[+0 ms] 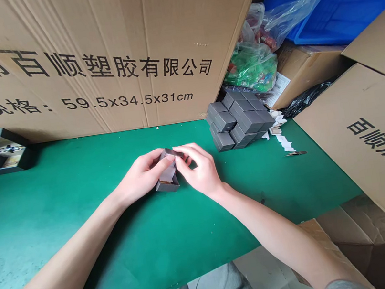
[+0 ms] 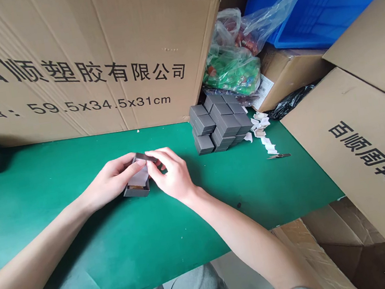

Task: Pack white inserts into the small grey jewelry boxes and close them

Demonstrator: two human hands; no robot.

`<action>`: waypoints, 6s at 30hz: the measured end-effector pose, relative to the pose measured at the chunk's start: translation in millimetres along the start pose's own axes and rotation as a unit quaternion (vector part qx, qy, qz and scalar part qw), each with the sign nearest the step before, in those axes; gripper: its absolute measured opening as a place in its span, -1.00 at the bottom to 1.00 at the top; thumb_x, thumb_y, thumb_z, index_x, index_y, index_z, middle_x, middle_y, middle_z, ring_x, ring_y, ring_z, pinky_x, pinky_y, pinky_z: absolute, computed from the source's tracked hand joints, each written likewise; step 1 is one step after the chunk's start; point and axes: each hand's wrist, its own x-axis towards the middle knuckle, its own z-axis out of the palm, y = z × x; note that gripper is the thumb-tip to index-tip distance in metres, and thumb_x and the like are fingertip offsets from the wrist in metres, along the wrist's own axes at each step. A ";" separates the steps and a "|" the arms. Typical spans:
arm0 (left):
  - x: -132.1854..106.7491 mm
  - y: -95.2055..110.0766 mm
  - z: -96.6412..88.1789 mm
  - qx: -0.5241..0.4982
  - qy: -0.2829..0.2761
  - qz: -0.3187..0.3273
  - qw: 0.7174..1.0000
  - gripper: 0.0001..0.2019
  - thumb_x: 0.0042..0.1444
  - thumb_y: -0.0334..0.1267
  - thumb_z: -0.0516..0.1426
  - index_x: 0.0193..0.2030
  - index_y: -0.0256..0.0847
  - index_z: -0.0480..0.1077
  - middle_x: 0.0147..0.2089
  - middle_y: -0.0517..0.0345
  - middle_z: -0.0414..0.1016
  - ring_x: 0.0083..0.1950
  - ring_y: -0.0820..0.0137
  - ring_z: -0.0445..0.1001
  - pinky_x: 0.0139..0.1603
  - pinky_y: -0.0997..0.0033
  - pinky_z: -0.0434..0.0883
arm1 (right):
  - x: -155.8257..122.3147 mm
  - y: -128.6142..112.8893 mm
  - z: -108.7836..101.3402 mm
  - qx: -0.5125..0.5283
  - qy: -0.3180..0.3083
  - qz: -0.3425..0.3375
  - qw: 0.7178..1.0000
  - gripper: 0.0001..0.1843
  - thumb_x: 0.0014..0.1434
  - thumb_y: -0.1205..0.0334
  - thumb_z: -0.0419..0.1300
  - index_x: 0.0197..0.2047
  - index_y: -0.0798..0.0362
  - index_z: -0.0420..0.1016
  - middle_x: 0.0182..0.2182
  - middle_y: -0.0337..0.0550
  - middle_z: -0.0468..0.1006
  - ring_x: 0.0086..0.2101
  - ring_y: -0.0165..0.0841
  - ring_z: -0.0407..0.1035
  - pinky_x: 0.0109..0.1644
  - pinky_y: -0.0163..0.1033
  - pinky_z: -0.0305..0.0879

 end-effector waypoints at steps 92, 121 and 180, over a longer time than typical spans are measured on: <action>-7.0 5.2 15.3 0.205 0.126 0.080 0.967 -0.72 0.22 -0.21 0.11 0.06 -0.13 0.45 -0.10 0.14 0.66 -0.14 0.29 0.62 -0.18 0.43 0.47 | 0.1 4.9 1.3 0.027 -0.055 0.080 0.995 -0.83 0.33 0.13 0.13 -0.09 -0.02 0.46 -0.18 -0.19 0.64 -0.26 -0.36 0.52 -0.19 -0.27 0.48; -7.1 7.1 16.1 0.214 0.172 0.074 0.959 -0.70 0.24 -0.16 0.06 -0.01 -0.17 0.53 -0.11 0.12 0.69 -0.15 0.29 0.63 -0.16 0.42 0.49 | 1.6 3.8 2.0 0.031 -0.058 0.062 0.996 -0.86 0.31 0.23 0.15 -0.08 -0.01 0.47 -0.16 -0.18 0.64 -0.25 -0.38 0.51 -0.24 -0.29 0.46; 7.6 -0.9 7.3 -0.130 0.105 -0.063 0.984 -0.53 0.24 0.05 0.18 0.20 -0.12 0.44 -0.10 0.07 0.67 -0.16 0.21 0.65 -0.19 0.29 0.63 | 32.1 181.6 -280.1 -0.461 0.030 0.269 0.845 -0.47 0.18 0.05 0.22 0.19 0.05 0.53 0.23 0.17 0.38 0.17 0.01 0.33 0.27 0.09 0.25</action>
